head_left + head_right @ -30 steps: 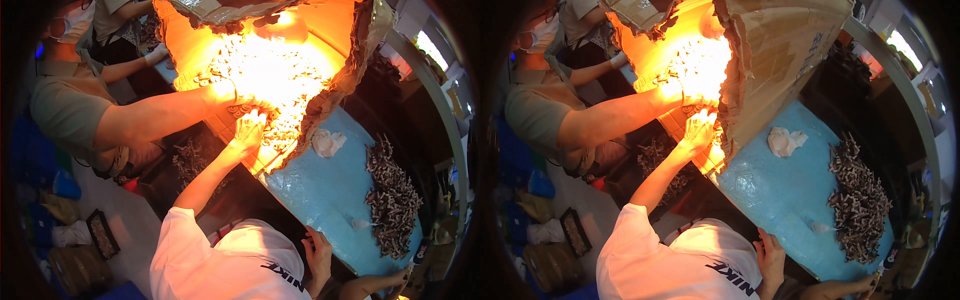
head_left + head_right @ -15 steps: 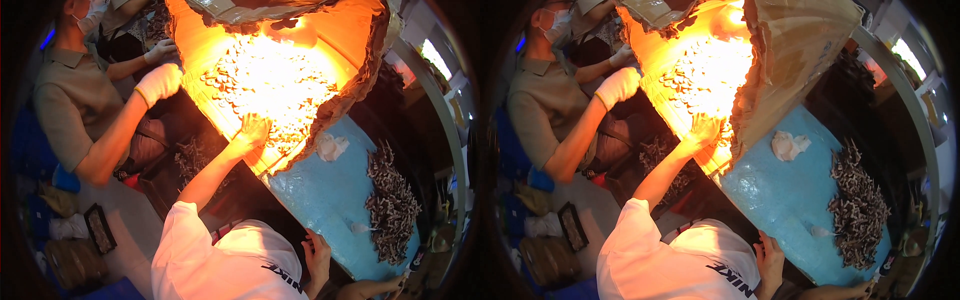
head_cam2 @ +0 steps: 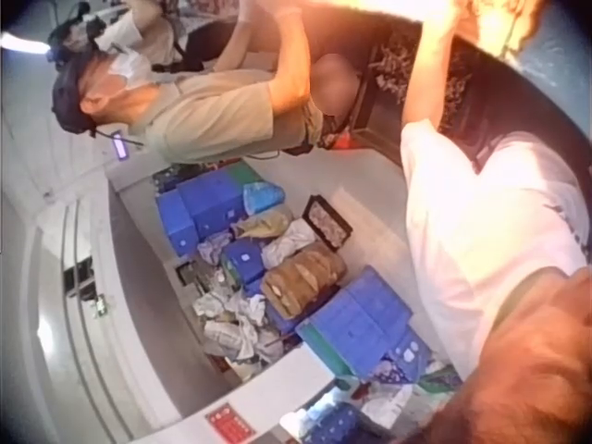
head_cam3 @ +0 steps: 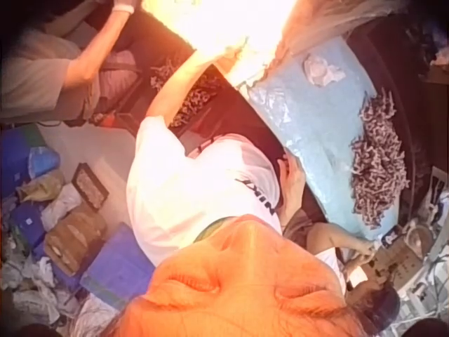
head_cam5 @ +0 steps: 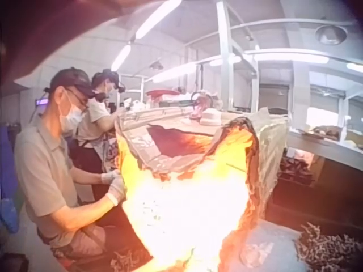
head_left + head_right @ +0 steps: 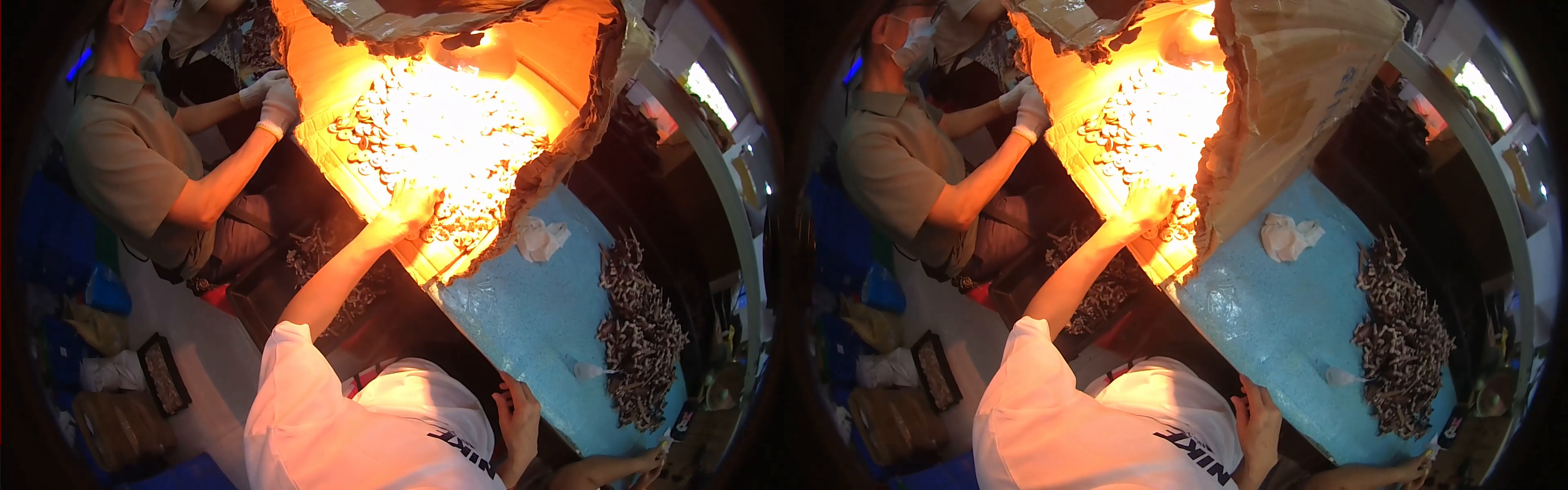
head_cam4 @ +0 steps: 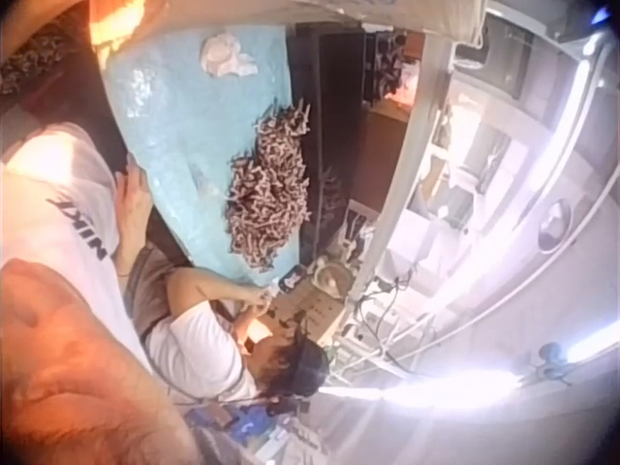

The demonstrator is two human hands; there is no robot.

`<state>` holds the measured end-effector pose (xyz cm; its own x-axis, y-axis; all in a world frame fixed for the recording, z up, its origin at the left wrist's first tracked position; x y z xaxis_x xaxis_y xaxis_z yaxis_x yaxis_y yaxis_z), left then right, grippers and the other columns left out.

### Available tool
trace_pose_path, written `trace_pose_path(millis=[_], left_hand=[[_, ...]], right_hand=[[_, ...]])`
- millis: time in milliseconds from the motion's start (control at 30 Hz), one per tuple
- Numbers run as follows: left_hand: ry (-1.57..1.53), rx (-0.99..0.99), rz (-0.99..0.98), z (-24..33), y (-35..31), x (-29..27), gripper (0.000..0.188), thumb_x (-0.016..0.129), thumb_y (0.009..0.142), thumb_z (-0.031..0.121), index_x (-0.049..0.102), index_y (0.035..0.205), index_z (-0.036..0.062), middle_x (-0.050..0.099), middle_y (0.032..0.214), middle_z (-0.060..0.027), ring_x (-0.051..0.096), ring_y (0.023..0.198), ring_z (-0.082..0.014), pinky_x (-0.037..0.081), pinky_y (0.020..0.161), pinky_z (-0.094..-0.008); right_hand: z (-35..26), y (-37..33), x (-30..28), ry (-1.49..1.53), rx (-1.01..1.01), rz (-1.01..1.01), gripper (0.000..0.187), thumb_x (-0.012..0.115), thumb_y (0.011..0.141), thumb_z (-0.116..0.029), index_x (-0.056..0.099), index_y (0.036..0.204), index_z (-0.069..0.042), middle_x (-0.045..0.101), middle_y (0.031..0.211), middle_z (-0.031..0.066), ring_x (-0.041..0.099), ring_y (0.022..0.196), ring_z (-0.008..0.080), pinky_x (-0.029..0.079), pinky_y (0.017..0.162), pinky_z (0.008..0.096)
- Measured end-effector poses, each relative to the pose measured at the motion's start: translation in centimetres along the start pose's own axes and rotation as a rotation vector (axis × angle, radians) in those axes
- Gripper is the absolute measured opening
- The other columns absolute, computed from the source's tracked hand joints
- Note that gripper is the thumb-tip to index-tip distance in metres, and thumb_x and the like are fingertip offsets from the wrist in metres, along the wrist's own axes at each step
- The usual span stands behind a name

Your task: The person applies glue from a bottle to small plastic figurine parts and assembles them by hand at a workbench.

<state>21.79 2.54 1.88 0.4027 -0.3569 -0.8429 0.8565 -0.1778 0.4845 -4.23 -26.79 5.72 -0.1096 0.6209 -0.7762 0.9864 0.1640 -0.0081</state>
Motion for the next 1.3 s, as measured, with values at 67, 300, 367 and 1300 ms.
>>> trace_pose_path(millis=[67, 300, 367, 1300], left_hand=[[0.020, 0.075, 0.136, -1.0, -0.3, 1.7, 0.013, 0.055, 0.071, 0.015, 0.062, 0.064, 0.0058, 0.057, 0.061, -0.0141, 0.058, 0.059, -0.0301, 0.045, 0.054, -0.0417], [0.162, 0.191, -0.014, -0.2, 0.6, 0.2, 0.007, 0.054, 0.071, 0.014, 0.056, 0.077, 0.0117, 0.057, 0.064, -0.0063, 0.057, 0.066, -0.0235, 0.039, 0.054, -0.0388], [0.212, 0.241, 0.089, -0.1, -0.1, -0.8, 0.011, 0.058, 0.067, 0.019, 0.059, 0.076, 0.0119, 0.057, 0.064, -0.0059, 0.057, 0.060, -0.0236, 0.040, 0.050, -0.0400], [-0.001, 0.008, 0.030, 0.4, -2.8, -5.0, 0.007, 0.058, 0.066, 0.003, 0.053, 0.070, 0.0005, 0.053, 0.067, -0.0154, 0.054, 0.066, -0.0334, 0.043, 0.062, -0.0423]], right_hand=[[0.0, -0.1, 0.0, 0.000, -0.016, 0.002, 0.039, 0.064, 0.071, 0.003, 0.057, 0.109, -0.002, 0.060, 0.084, 0.0174, 0.059, 0.071, 0.0321, 0.048, 0.062, 0.0377], [0.2, -0.4, 0.1, 0.034, 0.019, 0.032, 0.039, 0.064, 0.070, 0.003, 0.057, 0.108, -0.002, 0.060, 0.085, 0.0178, 0.059, 0.074, 0.0331, 0.048, 0.064, 0.0392], [0.6, -0.6, 0.2, -0.013, -0.068, 0.052, 0.038, 0.063, 0.072, 0.004, 0.056, 0.109, -0.002, 0.060, 0.084, 0.0154, 0.060, 0.067, 0.0248, 0.049, 0.056, 0.0311], [0.3, -1.2, 0.4, 0.007, -0.044, 0.039, 0.037, 0.063, 0.072, 0.001, 0.057, 0.108, -0.003, 0.060, 0.091, 0.0168, 0.060, 0.075, 0.0325, 0.048, 0.065, 0.0377]])
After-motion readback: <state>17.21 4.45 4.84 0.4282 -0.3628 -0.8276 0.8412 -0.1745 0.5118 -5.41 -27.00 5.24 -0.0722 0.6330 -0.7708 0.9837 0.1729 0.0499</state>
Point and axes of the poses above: each hand's wrist, its own y-axis towards the middle knuckle, its own x-axis out of the palm, z = x × y, the point moved 1 cm from there along y, towards the middle knuckle
